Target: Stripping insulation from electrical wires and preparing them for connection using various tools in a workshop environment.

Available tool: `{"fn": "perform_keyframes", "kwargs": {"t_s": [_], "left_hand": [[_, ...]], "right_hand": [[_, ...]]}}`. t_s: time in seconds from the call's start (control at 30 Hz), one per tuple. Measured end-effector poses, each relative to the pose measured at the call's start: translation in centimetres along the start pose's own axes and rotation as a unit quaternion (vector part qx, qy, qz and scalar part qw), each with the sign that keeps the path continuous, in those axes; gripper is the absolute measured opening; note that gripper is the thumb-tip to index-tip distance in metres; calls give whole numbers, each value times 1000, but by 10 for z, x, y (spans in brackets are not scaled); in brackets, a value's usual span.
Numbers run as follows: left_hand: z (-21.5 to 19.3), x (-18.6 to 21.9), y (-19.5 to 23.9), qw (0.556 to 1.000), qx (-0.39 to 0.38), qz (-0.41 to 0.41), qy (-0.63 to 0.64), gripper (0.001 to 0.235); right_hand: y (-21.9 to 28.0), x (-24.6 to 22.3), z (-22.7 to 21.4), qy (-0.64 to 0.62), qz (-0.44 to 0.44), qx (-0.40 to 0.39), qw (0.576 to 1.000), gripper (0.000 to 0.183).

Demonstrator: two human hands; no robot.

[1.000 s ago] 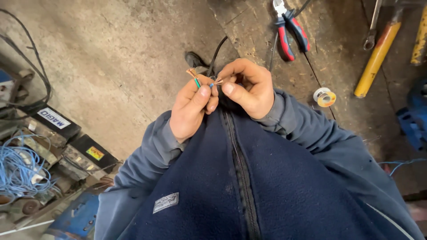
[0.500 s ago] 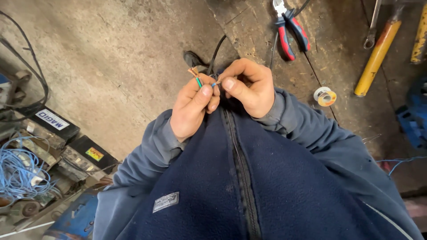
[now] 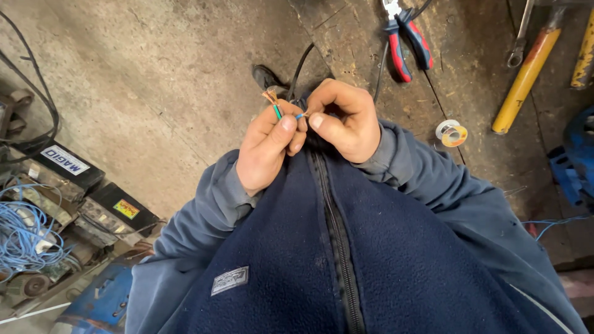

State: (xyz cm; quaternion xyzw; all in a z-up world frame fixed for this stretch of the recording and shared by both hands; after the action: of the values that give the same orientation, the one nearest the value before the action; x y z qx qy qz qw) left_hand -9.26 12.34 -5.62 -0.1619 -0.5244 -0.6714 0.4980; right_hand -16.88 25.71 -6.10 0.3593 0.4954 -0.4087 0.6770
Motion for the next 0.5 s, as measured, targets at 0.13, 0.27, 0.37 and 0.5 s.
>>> {"fn": "perform_keyframes", "kwargs": {"t_s": [0.13,0.27,0.37,0.5], "left_hand": [[0,1,0,1000,1,-5,-1,27],[-2,0,-1,1000,0,-10,-24,27],[-1,-1,0,1000,-2,-14,-27,27],[3,1,0,999,-16,-18,-35,28]], "right_hand": [[-3,-4,-1,7,-3,-2,1000,14],[-9,-22,-4,66,-56,-4,996,12],[-12,-20,-10,-18,-5,-8,1000,17],[-20,-27,-16,-55,48,-32,997,19]]}}
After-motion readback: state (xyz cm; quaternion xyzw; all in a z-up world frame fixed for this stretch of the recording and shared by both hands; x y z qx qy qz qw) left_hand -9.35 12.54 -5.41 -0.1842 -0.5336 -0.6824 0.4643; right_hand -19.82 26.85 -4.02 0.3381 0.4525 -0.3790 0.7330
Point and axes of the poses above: each hand's wrist, its own y-axis away from the middle knuckle, its own z-axis out of the palm, x = y × z, the point moved 7 cm from there along -y, towards the middle knuckle, and after that the axes turned 13 degrees about x, right-handed, at the moved point
